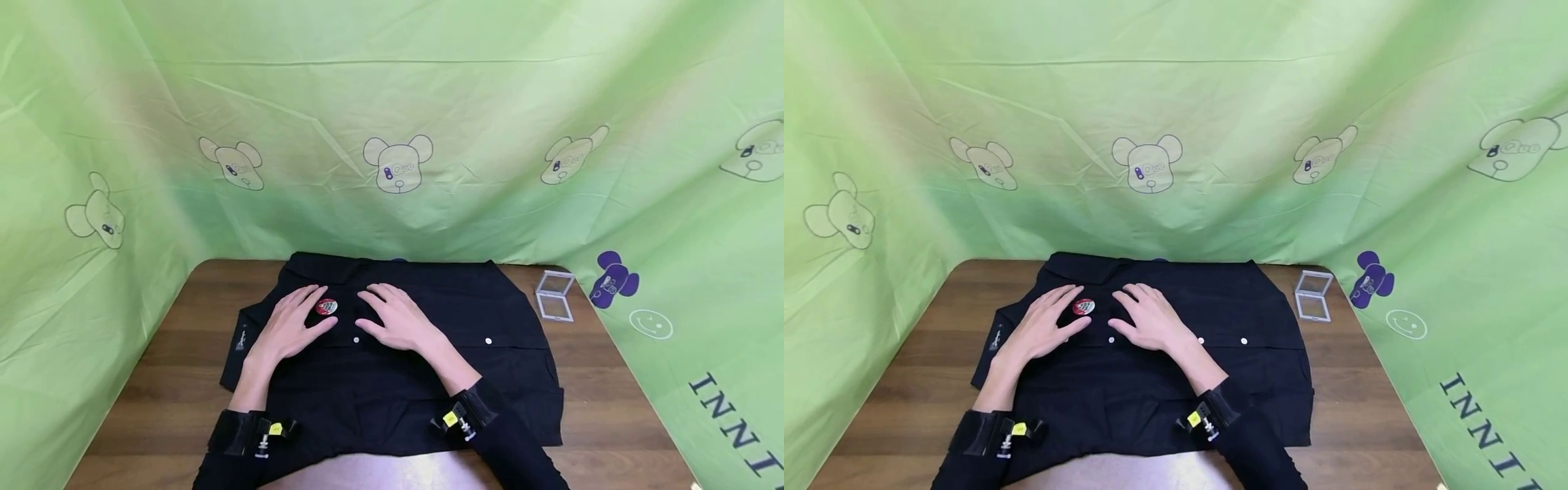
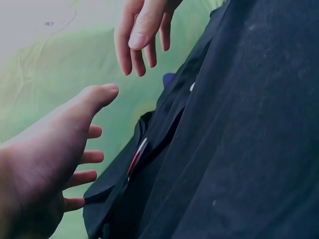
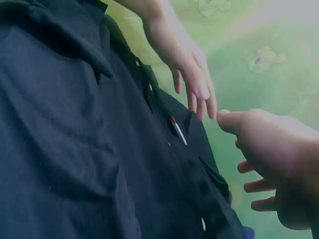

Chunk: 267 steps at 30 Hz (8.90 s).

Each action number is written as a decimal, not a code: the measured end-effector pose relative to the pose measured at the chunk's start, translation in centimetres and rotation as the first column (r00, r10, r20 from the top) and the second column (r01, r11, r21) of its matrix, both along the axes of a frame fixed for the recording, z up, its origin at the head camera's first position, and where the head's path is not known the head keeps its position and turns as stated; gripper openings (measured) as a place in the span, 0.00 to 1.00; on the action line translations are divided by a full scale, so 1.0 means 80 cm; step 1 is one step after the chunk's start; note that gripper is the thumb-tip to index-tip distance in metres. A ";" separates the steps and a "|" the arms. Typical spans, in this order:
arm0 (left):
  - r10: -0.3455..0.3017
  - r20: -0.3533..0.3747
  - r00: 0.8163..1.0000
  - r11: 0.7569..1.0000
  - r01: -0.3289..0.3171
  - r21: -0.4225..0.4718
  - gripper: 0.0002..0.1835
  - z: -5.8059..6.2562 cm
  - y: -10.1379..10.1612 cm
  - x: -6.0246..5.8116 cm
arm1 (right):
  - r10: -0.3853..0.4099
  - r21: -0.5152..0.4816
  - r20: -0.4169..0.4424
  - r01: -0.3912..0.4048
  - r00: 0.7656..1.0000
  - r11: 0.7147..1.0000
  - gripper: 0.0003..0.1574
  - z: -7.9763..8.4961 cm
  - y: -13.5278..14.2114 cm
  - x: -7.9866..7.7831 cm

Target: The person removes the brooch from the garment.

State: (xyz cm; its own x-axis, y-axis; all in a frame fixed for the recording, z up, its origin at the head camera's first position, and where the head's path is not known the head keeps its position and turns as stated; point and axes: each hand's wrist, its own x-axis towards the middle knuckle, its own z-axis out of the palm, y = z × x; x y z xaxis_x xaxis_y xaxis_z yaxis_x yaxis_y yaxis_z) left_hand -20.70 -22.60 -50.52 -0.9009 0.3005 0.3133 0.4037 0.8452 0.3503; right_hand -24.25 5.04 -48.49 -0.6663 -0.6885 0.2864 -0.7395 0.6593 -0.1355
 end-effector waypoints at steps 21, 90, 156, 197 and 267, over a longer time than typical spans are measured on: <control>0.038 -0.002 0.999 0.999 -0.038 0.036 0.38 -0.014 -0.033 -0.003 | 0.083 0.041 0.011 -0.084 0.996 0.996 0.32 -0.008 -0.077 -0.024; -0.003 -0.199 0.980 0.966 0.054 0.252 0.12 -0.027 -0.020 -0.014 | 0.073 -0.261 0.271 0.000 0.960 0.965 0.17 -0.016 -0.112 -0.051; 0.057 -0.267 0.962 0.963 0.018 0.270 0.08 -0.013 -0.001 -0.013 | 0.108 -0.021 -0.330 -0.122 0.938 0.992 0.13 -0.005 -0.101 -0.028; 0.082 -0.271 0.959 0.938 0.017 0.346 0.05 -0.016 -0.004 -0.016 | 0.084 -0.280 -0.144 -0.122 0.986 0.952 0.13 -0.015 -0.089 -0.036; 0.119 -0.194 0.974 0.888 -0.017 0.459 0.10 -0.008 -0.001 -0.018 | 0.020 -0.630 -0.045 -0.044 0.999 0.775 0.05 -0.035 -0.101 -0.035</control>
State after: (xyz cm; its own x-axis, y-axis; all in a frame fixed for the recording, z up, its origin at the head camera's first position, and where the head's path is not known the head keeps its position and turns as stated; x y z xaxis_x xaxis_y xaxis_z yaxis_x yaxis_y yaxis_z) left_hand -22.18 -22.67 -51.13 -0.8112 0.0206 0.5844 0.4583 0.6431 0.6135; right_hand -27.07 -3.04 -51.32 -0.6291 -0.3665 0.6855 -0.7705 0.4106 -0.4875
